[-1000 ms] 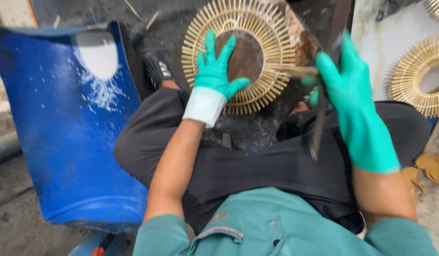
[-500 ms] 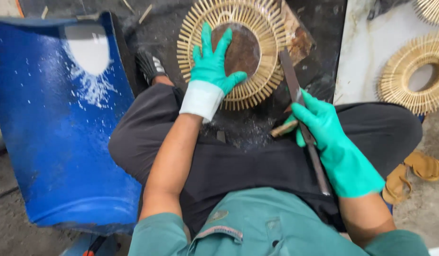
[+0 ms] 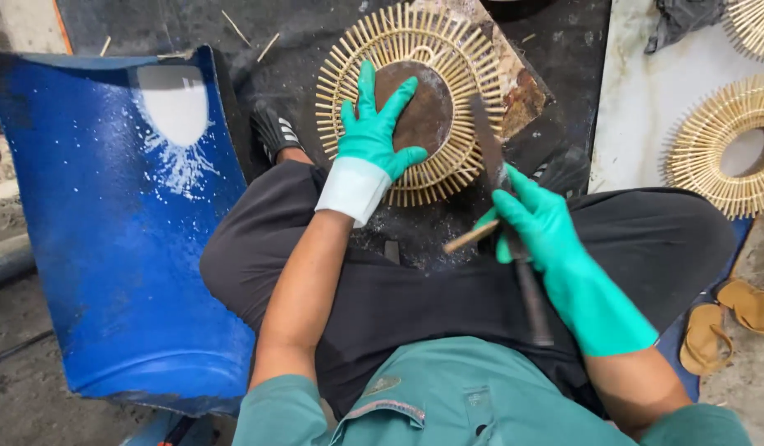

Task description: Assembling and cleaning circular bamboo decorative items using manual tools.

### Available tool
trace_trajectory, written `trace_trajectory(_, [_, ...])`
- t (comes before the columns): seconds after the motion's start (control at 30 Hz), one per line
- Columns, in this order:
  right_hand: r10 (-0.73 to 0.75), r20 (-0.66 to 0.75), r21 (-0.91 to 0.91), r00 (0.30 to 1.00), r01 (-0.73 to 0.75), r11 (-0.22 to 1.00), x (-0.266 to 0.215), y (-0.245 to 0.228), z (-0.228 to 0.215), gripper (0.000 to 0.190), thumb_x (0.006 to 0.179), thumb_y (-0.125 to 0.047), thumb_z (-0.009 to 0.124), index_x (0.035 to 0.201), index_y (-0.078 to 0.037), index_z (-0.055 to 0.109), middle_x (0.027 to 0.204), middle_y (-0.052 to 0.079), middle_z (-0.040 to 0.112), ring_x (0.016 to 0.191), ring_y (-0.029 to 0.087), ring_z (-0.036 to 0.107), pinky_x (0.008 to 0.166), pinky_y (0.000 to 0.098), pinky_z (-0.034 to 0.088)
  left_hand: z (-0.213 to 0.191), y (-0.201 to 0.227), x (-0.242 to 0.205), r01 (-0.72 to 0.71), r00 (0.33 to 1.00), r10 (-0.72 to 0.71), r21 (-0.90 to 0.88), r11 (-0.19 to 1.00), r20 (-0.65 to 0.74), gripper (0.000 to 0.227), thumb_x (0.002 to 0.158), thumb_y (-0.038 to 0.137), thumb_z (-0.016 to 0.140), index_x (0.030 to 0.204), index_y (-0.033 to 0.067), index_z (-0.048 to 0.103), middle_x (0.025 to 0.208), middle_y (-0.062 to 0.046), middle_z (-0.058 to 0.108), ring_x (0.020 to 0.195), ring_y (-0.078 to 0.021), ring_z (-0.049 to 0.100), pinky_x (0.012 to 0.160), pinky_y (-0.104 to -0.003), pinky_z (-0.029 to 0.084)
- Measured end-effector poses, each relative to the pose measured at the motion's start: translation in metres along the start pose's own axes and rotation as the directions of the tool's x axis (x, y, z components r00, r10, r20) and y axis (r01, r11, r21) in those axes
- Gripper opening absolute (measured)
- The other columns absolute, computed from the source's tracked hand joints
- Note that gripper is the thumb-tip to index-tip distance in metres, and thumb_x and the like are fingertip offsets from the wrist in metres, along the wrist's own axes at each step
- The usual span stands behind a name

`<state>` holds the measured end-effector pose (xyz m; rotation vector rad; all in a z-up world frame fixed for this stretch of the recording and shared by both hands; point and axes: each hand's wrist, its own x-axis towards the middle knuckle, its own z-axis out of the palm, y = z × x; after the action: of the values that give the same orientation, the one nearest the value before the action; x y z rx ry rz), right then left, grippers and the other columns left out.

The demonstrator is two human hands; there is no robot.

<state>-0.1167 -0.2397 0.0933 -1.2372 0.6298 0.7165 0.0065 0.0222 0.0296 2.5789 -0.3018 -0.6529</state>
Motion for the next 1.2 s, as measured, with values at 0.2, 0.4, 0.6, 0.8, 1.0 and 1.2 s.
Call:
trace_trajectory(0.2, [-0.104,-0.157,-0.091,0.982,0.091,0.992,0.004,-0.005,0.012,0.065,0.099,-0.024,0.059,0.159,-0.011,0.038,0.081,0.011,0.074,0.040,0.016,0.058,0.034,0.0280,0.040,0.006,-0.006,-0.006,-0.048,0.993,0.043,-0.043,0.998,-0.107,0.118,0.064,0.045,0.098,0.160,0.0383,0.030,0.167,-0.022,-0.008,0.146,-0.0635,0.020,0.120,-0.064,0.029])
trace_trajectory(0.4, [-0.138,-0.205,-0.046,0.969,0.132,0.990,0.014,0.002,-0.002,0.062,0.102,-0.023,0.058,0.160,-0.009,0.041,0.082,0.012,0.075,0.040,0.017,0.056,0.036,0.0292,0.042,0.015,-0.002,-0.004,0.075,0.994,-0.082,-0.084,0.994,-0.077,0.115,0.067,0.048,0.098,0.159,0.0387,0.029,0.170,-0.018,-0.006,0.141,-0.0644,0.025,0.114,-0.065,0.039])
trace_trajectory(0.6, [-0.118,-0.181,-0.014,0.976,0.117,0.993,0.012,-0.005,0.004,0.062,0.101,-0.022,0.057,0.160,-0.012,0.039,0.080,0.011,0.073,0.040,0.016,0.057,0.036,0.0289,0.043,0.021,-0.017,-0.001,-0.056,0.990,0.051,-0.036,0.998,-0.128,0.117,0.064,0.051,0.100,0.159,0.0388,0.032,0.168,-0.017,-0.005,0.142,-0.0658,0.022,0.115,-0.066,0.035])
trace_trajectory(0.8, [-0.122,-0.212,-0.088,0.970,0.106,0.990,-0.025,-0.008,0.020,0.058,0.104,-0.021,0.056,0.159,-0.013,0.043,0.084,0.013,0.074,0.042,0.016,0.056,0.037,0.0284,0.044,0.020,0.007,-0.009,0.087,0.986,-0.093,-0.048,0.995,-0.135,0.117,0.071,0.061,0.095,0.161,0.0358,0.024,0.166,-0.019,-0.011,0.139,-0.0686,0.025,0.113,-0.067,0.037])
trace_trajectory(1.0, [0.051,-0.269,-0.087,0.962,-0.077,0.993,-0.042,0.009,0.033,0.055,0.100,-0.025,0.052,0.154,-0.015,0.048,0.075,0.014,0.073,0.038,0.018,0.055,0.032,0.0300,0.035,0.017,0.021,-0.013,0.255,0.965,-0.258,-0.060,0.965,-0.043,0.114,0.078,0.065,0.088,0.162,0.0378,0.015,0.168,-0.020,-0.015,0.135,-0.0710,0.029,0.105,-0.066,0.045])
trace_trajectory(1.2, [-0.033,-0.246,-0.065,0.969,0.018,0.998,-0.033,0.028,0.025,0.052,0.102,-0.026,0.054,0.151,-0.011,0.049,0.077,0.013,0.072,0.040,0.017,0.056,0.035,0.0307,0.042,0.024,0.013,-0.010,0.169,0.971,-0.176,-0.055,0.984,-0.164,0.115,0.074,0.062,0.090,0.161,0.0399,0.019,0.169,-0.018,-0.012,0.138,-0.0683,0.033,0.103,-0.063,0.050])
